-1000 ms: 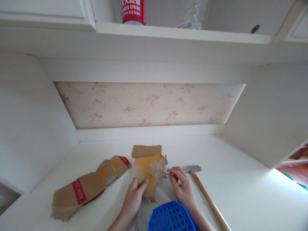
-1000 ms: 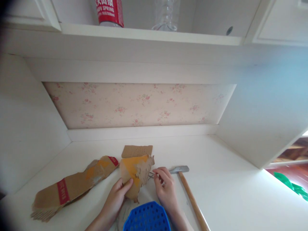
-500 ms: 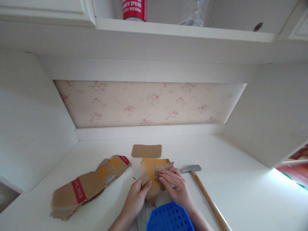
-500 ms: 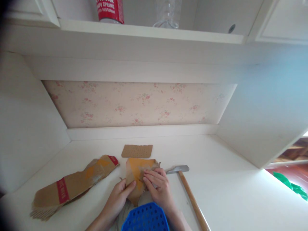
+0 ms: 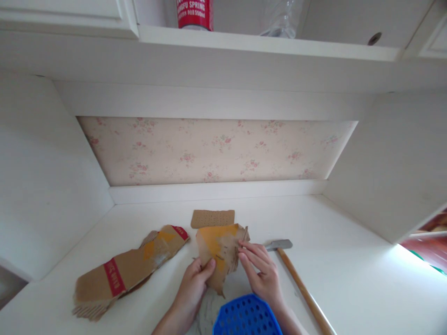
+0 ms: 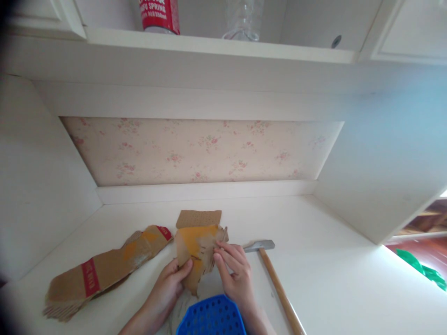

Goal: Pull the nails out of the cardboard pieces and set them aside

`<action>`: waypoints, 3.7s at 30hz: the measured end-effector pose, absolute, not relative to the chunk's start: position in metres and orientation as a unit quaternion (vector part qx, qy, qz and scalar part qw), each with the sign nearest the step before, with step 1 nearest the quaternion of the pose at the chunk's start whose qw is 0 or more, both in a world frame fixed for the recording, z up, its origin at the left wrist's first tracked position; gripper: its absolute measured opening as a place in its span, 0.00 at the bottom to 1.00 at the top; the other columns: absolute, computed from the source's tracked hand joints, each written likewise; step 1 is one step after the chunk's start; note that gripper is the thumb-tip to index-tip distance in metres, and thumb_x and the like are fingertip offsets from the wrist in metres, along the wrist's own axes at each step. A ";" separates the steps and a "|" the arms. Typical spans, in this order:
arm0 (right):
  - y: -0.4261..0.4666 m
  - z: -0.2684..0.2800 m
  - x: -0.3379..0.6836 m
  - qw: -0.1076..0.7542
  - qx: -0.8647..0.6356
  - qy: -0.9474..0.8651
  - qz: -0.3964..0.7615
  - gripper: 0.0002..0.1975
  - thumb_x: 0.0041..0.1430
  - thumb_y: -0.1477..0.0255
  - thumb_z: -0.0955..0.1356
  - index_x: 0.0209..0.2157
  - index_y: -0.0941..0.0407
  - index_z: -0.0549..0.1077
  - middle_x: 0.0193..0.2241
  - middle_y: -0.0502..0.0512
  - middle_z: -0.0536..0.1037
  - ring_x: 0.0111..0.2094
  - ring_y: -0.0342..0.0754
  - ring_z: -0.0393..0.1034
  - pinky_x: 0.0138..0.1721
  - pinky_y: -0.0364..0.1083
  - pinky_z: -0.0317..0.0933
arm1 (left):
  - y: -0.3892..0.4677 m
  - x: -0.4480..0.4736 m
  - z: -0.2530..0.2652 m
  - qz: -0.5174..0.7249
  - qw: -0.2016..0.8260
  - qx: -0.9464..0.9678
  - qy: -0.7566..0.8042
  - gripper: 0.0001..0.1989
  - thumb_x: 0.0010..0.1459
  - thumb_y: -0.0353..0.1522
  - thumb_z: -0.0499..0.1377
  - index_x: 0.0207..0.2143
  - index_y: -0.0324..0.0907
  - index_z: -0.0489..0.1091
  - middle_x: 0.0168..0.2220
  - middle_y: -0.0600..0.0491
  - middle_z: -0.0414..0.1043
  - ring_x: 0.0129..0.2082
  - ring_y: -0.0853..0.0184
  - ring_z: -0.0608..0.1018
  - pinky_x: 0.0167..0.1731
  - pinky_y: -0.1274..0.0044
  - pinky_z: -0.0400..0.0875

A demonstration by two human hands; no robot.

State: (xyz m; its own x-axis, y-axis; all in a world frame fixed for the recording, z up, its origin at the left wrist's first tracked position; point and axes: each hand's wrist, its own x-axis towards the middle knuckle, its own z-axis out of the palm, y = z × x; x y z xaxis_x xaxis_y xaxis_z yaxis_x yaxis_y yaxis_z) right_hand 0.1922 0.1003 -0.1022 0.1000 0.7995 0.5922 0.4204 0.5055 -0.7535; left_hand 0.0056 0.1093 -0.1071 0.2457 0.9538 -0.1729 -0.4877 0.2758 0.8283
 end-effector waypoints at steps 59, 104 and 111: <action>0.105 -0.100 0.186 0.481 -0.485 -0.708 0.179 0.08 0.62 0.68 0.69 0.37 0.48 0.82 0.34 0.51 0.84 0.38 0.50 0.71 0.41 0.51 0.67 | 0.103 0.009 -0.102 0.426 0.551 0.533 0.480 0.21 0.49 0.49 0.67 0.21 0.42 0.70 0.19 0.57 0.68 0.23 0.66 0.68 0.24 0.78 0.58; 0.107 -0.111 0.189 0.405 -0.466 -0.767 0.175 0.17 0.62 0.77 0.62 0.25 0.55 0.78 0.27 0.57 0.80 0.33 0.51 0.70 0.35 0.49 0.64 | 0.101 0.008 -0.092 0.501 0.726 0.306 0.358 0.18 0.43 0.39 0.74 0.34 0.38 0.76 0.32 0.47 0.81 0.35 0.57 0.83 0.30 0.76 0.73; 0.105 -0.110 0.184 0.365 -0.496 -0.779 0.122 0.14 0.61 0.80 0.63 0.26 0.56 0.76 0.28 0.56 0.80 0.34 0.50 0.68 0.36 0.46 0.61 | 0.101 0.010 -0.092 0.508 0.745 0.273 0.335 0.15 0.45 0.33 0.73 0.34 0.37 0.76 0.34 0.46 0.82 0.38 0.56 0.83 0.39 0.71 0.76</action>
State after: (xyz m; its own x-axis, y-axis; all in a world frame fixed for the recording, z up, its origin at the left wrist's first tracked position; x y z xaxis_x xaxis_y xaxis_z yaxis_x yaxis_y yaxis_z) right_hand 0.1844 0.1051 -0.1105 -0.2420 0.8607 0.4479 0.6828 0.4790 -0.5517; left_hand 0.0095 0.1010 -0.0915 0.2584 0.9404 -0.2213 -0.5739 0.3337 0.7479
